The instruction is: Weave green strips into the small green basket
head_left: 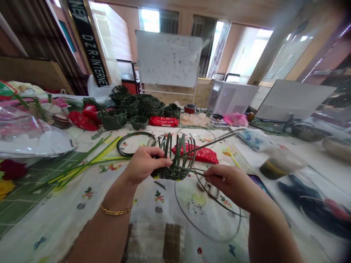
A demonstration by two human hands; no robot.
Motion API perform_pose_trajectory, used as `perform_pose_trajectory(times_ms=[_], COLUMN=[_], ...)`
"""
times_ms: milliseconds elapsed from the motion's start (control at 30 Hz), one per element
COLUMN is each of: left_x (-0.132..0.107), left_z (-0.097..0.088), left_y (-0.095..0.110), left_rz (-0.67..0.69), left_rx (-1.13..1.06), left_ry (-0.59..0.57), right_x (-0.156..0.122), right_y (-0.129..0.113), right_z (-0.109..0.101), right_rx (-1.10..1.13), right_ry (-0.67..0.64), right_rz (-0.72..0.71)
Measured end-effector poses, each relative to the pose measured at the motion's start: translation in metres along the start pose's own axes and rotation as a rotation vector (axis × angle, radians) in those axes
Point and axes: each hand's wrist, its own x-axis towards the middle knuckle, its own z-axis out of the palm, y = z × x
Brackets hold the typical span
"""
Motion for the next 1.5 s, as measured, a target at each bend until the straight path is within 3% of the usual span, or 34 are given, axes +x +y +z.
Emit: perform_pose_trajectory(times_ms=[67, 167, 233, 333, 467, 700, 900, 1100, 1300, 1500], left_x=[0.0, -0.002, -0.004, -0.007, -0.009, -0.01, -0.011, -0.01, -0.007, 0.0], left_z=[0.006, 0.017, 0.023, 0.028, 0.026, 0.029, 0.034, 0.035, 0.036, 0.044], left_y=[0.0, -0.001, -0.002, 0.0, 0.001, 0.004, 0.005, 0.007, 0.002, -0.011], left_rz=[-0.03, -0.034, -0.034, -0.033, -0.03, -0.057, -0.057, -0.145, -0.187, -0.178], left_rx=[0.02, 0.103, 0.137, 0.118, 0.09, -0.097, -0.207, -0.447, -0.584, -0.507], left_ry=[-0.03, -0.11, -0.183, -0.251, -0.174, -0.107, 0.023, 0.022, 0.05, 0.016], right_x=[-0.006, -0.011, -0.008, 0.003, 0.012, 0.012, 0.013, 0.015, 0.023, 0.03], right_y=[-0.007, -0.022, -0.029, -0.032, -0.026, -0.023, -0.023, -0.018, -0.011, -0.004], right_z=[-0.003, -0.005, -0.002, 0.011, 0.03, 0.038, 0.036, 0.035, 0.048, 0.06], right_rx=[-0.105, -0.161, -0.167, -0.199, -0.212, -0.104, -0.025, 0.111, 0.354, 0.564], right_ry=[0.12, 0.488, 0.577, 0.455, 0.275, 0.408, 0.292, 0.314, 0.313, 0.281], right_rz=[-0.041, -0.192, -0.292, -0.318, -0.217, -0.249, -0.262, -0.258, -0.026, 0.248])
